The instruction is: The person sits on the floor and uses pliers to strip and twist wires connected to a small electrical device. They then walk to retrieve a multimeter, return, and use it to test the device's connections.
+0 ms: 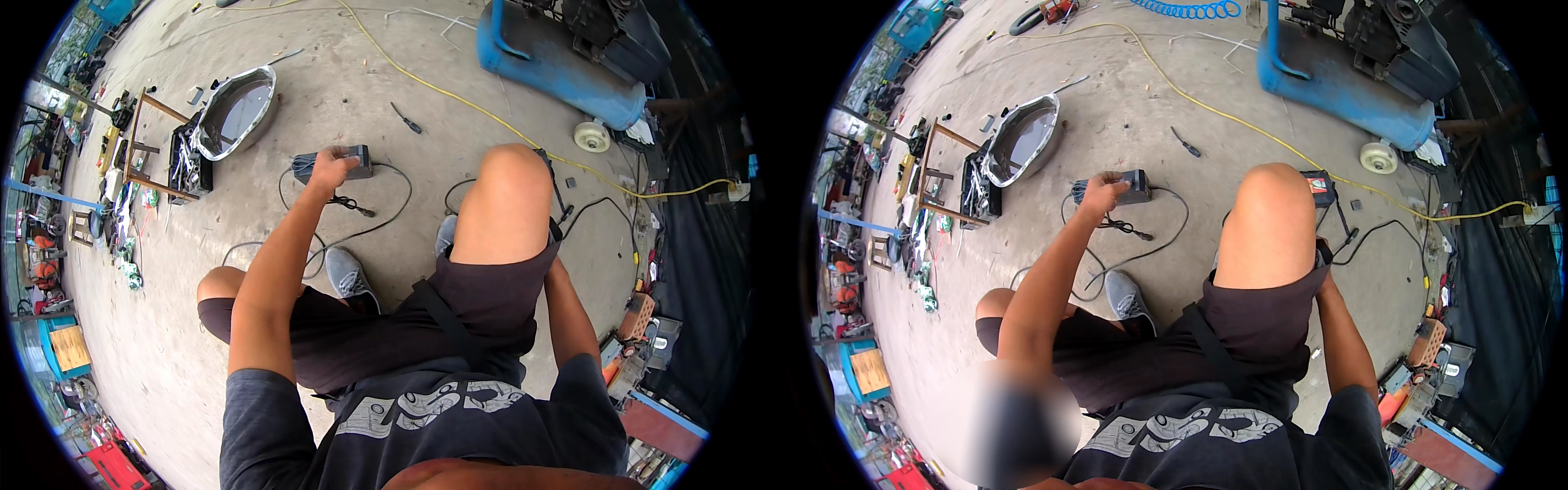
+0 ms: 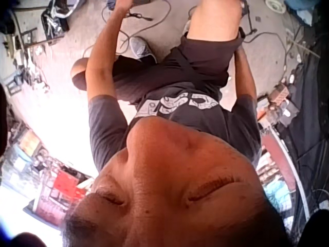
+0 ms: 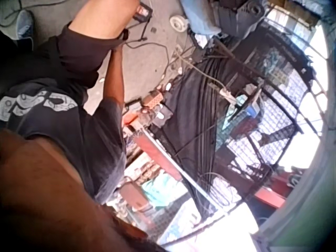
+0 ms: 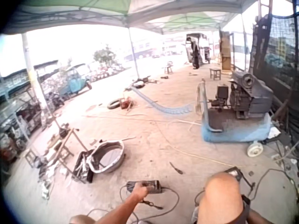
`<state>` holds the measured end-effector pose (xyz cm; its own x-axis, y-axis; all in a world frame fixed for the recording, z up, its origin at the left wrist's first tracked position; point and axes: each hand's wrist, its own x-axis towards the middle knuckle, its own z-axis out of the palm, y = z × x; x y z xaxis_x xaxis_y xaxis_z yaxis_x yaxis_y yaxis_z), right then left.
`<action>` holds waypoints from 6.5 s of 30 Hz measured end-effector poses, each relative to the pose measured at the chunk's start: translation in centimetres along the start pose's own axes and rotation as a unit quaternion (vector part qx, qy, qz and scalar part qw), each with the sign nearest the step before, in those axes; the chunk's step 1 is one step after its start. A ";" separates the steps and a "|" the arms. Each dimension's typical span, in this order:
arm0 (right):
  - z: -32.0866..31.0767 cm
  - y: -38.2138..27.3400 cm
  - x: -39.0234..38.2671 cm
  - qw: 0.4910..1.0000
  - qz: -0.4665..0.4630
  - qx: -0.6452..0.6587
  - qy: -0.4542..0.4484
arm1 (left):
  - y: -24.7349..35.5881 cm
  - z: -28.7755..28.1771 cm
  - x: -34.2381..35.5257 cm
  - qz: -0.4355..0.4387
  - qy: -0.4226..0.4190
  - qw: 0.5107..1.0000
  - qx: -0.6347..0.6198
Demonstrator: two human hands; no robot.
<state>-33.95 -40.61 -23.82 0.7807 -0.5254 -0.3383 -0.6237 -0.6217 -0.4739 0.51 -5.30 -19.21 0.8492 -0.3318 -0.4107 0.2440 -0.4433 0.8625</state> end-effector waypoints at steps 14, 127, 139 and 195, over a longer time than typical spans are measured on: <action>-3.9 -4.8 2.5 0.987 -0.061 0.115 0.092 | -0.4 -3.4 0.9 0.022 0.050 0.998 -0.012; 9.2 -93.1 -41.0 0.566 -0.309 -0.452 -0.616 | 19.9 -1.4 -69.0 -0.483 0.557 0.330 -0.590; 20.2 -105.6 -63.7 0.191 -0.420 -0.587 -0.665 | 14.8 -25.7 -76.7 -0.377 0.719 0.089 -0.578; 76.7 -110.6 -193.6 0.306 -0.671 -0.473 -0.482 | -57.0 -59.8 -194.6 -0.261 0.683 -0.048 -0.681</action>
<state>-113.13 174.44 31.73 -0.2781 0.7039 -0.6536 0.9072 -0.0312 -0.4196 -150.62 134.38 29.21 -0.4760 0.0725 -0.8764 -0.6897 0.5876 0.4232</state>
